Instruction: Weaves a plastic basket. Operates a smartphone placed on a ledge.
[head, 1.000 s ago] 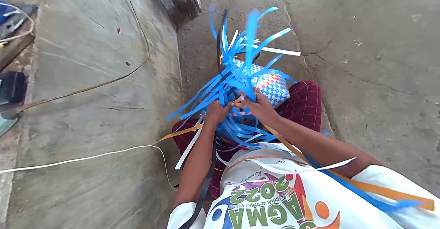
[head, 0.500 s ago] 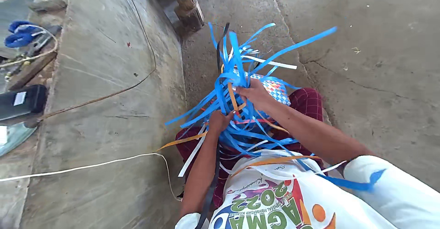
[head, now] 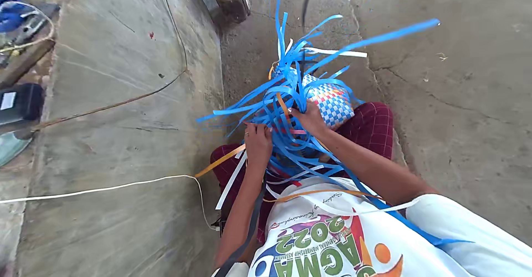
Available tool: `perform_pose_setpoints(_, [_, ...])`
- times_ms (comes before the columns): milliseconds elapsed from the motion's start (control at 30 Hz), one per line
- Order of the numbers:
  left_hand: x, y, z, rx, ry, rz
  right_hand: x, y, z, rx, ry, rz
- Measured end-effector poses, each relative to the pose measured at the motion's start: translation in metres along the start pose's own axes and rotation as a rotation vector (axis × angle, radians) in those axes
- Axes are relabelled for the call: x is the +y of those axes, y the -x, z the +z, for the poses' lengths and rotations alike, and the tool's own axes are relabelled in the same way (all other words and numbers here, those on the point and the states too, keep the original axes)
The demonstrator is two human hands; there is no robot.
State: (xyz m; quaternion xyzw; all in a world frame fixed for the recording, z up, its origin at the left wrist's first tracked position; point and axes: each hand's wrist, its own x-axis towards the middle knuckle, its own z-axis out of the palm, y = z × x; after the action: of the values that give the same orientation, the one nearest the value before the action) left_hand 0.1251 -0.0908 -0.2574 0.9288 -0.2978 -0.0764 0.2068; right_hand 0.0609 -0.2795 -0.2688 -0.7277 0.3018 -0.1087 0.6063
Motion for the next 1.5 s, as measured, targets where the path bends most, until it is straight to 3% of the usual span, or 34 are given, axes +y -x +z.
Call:
perform_pose_setpoints(400, [-0.012,-0.01,-0.017,-0.149,-0.009,-0.19,0.015,-0.005,0.008,-0.084,-0.066,0.197])
perform_pose_setpoints(467, [-0.012,-0.005,-0.022,-0.065,0.005,-0.127,0.019,-0.003,0.009,-0.081,-0.054,0.196])
perform_pose_setpoints(567, [0.013,-0.004,-0.031,0.112,0.064,0.141,0.017,-0.004,0.007,-0.065,-0.057,0.194])
perform_pose_setpoints(633, [0.04,-0.013,-0.033,-0.031,0.067,0.182,0.017,0.001,0.006,-0.065,-0.068,0.167])
perform_pose_setpoints(733, [0.061,-0.047,-0.018,-0.431,-0.021,0.035,0.015,0.013,0.003,-0.086,-0.084,0.132])
perform_pose_setpoints(800, [0.06,-0.064,-0.001,-0.555,-0.066,0.014,0.012,0.021,-0.002,-0.115,-0.13,0.162])
perform_pose_setpoints(967, [0.052,-0.072,0.01,-0.561,-0.083,0.03,-0.028,0.058,-0.037,-0.131,-0.186,0.18])
perform_pose_setpoints(1033, [0.046,-0.072,0.011,-0.567,-0.033,0.045,-0.014,0.062,-0.041,-0.111,-0.149,0.218])
perform_pose_setpoints(1167, [0.042,-0.067,0.004,-0.642,0.042,0.159,0.01,0.051,-0.034,-0.266,-0.241,0.481])
perform_pose_setpoints(1267, [0.042,-0.057,0.002,-0.618,0.127,0.27,-0.028,0.03,-0.036,-0.261,-0.35,0.391])
perform_pose_setpoints(1333, [0.042,-0.049,0.003,-0.506,0.205,0.321,-0.068,0.016,-0.037,-0.228,-0.405,0.275])
perform_pose_setpoints(1433, [0.049,-0.045,-0.006,-0.483,0.302,0.161,-0.126,0.016,-0.046,-0.256,-0.585,0.039])
perform_pose_setpoints(1500, [0.046,-0.048,-0.008,-0.493,0.295,0.156,-0.136,0.023,-0.056,-0.397,-0.655,-0.151])
